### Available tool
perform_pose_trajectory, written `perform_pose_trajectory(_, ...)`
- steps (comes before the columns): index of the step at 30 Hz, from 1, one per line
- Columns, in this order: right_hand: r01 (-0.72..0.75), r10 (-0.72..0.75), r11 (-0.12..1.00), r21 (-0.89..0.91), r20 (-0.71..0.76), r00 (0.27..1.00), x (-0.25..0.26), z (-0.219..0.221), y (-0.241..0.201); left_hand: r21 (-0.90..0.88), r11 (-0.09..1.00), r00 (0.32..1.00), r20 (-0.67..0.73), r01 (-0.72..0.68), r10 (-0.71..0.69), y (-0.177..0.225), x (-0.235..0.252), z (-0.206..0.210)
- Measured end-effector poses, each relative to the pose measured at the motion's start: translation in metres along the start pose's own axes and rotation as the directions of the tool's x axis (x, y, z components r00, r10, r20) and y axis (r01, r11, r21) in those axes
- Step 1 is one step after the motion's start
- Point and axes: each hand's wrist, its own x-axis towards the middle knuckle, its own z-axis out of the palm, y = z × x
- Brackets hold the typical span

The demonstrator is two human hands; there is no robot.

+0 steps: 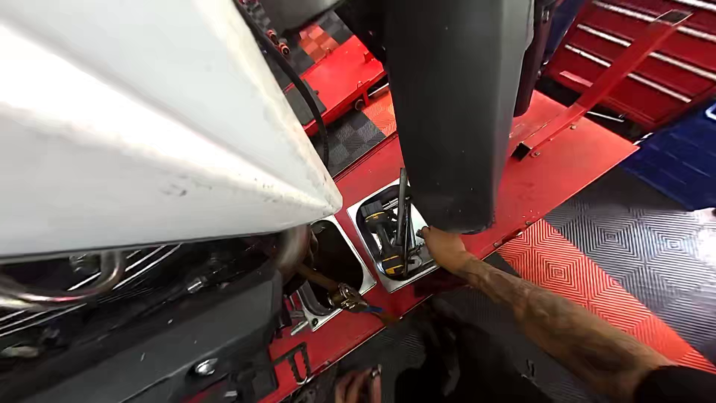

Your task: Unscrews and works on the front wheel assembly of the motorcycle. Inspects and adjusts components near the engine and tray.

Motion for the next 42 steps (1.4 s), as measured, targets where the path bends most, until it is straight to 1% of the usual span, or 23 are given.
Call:
perform_pose_trajectory(1,-0.012,0.012,1.000,-0.001,0.057,0.998,0.001,-0.004,0.005,-0.027,1.000,1.000,0.002,-0.010,0.010,0.009,0.008,0.004)
perform_pose_trajectory(2,-0.015,0.015,1.000,0.007,0.060,0.998,0.002,-0.005,0.010,-0.048,0.998,1.000,0.009,-0.028,0.029,0.015,0.015,0.009)
perform_pose_trajectory(4,-0.047,0.047,0.996,0.070,0.002,0.999,0.006,0.001,0.021,-0.082,0.994,0.996,0.054,-0.072,0.077,0.020,0.032,0.021)
perform_pose_trajectory(6,-0.085,0.105,0.980,0.178,-0.107,0.989,0.002,0.001,0.023,-0.133,0.985,0.988,0.094,-0.113,0.126,0.026,0.050,0.027)
perform_pose_trajectory(7,-0.085,0.139,0.956,0.281,-0.177,0.974,-0.011,0.001,0.021,-0.159,0.979,0.983,0.108,-0.129,0.147,0.028,0.055,0.026)
perform_pose_trajectory(9,-0.007,0.171,0.877,0.481,-0.299,0.939,-0.066,-0.001,0.008,-0.243,0.963,0.977,0.145,-0.119,0.157,0.029,0.058,0.016)
perform_pose_trajectory(10,0.063,0.142,0.837,0.543,-0.327,0.934,-0.098,-0.006,-0.005,-0.306,0.946,0.973,0.165,-0.105,0.161,0.032,0.061,0.010)
perform_pose_trajectory(12,0.205,0.005,0.772,0.602,-0.329,0.944,-0.169,-0.011,-0.041,-0.436,0.896,0.962,0.194,-0.089,0.191,0.032,0.062,-0.004)
perform_pose_trajectory(14,0.320,-0.104,0.726,0.609,-0.362,0.926,-0.231,0.002,-0.086,-0.515,0.852,0.940,0.239,-0.090,0.244,0.026,0.058,-0.029)
perform_pose_trajectory(15,0.359,-0.125,0.703,0.614,-0.391,0.912,-0.252,0.009,-0.106,-0.529,0.841,0.922,0.261,-0.111,0.286,0.022,0.058,-0.041)
perform_pose_trajectory(17,0.402,-0.122,0.691,0.600,-0.452,0.884,-0.283,0.026,-0.141,-0.532,0.833,0.880,0.311,-0.150,0.358,0.008,0.055,-0.065)
perform_pose_trajectory(19,0.415,-0.077,0.682,0.602,-0.505,0.860,-0.301,0.043,-0.170,-0.524,0.830,0.842,0.349,-0.189,0.412,-0.010,0.053,-0.088)
perform_pose_trajectory(23,0.400,0.027,0.686,0.608,-0.570,0.821,-0.326,0.070,-0.214,-0.454,0.857,0.798,0.409,-0.244,0.443,-0.035,0.051,-0.126)
perform_pose_trajectory(26,0.360,0.093,0.739,0.570,-0.615,0.783,-0.335,0.089,-0.237,-0.371,0.880,0.773,0.449,-0.295,0.449,-0.046,0.056,-0.141)
perform_pose_trajectory(28,0.353,0.119,0.752,0.557,-0.641,0.758,-0.333,0.101,-0.247,-0.349,0.900,0.787,0.464,-0.259,0.407,-0.054,0.057,-0.143)
perform_pose_trajectory(29,0.352,0.132,0.740,0.573,-0.637,0.760,-0.330,0.107,-0.251,-0.346,0.910,0.794,0.475,-0.228,0.379,-0.058,0.058,-0.142)
perform_pose_trajectory(31,0.344,0.146,0.706,0.619,-0.602,0.785,-0.320,0.119,-0.253,-0.333,0.925,0.805,0.489,-0.183,0.336,-0.067,0.062,-0.135)
perform_pose_trajectory(33,0.307,0.150,0.646,0.699,-0.510,0.847,-0.310,0.141,-0.259,-0.259,0.946,0.824,0.479,-0.195,0.301,-0.083,0.064,-0.133)
perform_pose_trajectory(35,0.253,0.100,0.611,0.750,-0.391,0.915,-0.288,0.168,-0.265,-0.111,0.957,0.853,0.434,-0.269,0.290,-0.109,0.070,-0.128)
perform_pose_trajectory(37,0.254,-0.006,0.616,0.746,-0.318,0.948,-0.257,0.201,-0.275,0.062,0.948,0.885,0.382,-0.312,0.266,-0.142,0.077,-0.124)
perform_pose_trajectory(40,0.330,-0.189,0.685,0.649,-0.279,0.941,-0.208,0.240,-0.294,0.252,0.908,0.914,0.323,-0.334,0.246,-0.186,0.097,-0.114)
perform_pose_trajectory(42,0.351,-0.251,0.728,0.589,-0.247,0.936,-0.180,0.257,-0.306,0.363,0.866,0.922,0.304,-0.345,0.240,-0.206,0.118,-0.101)
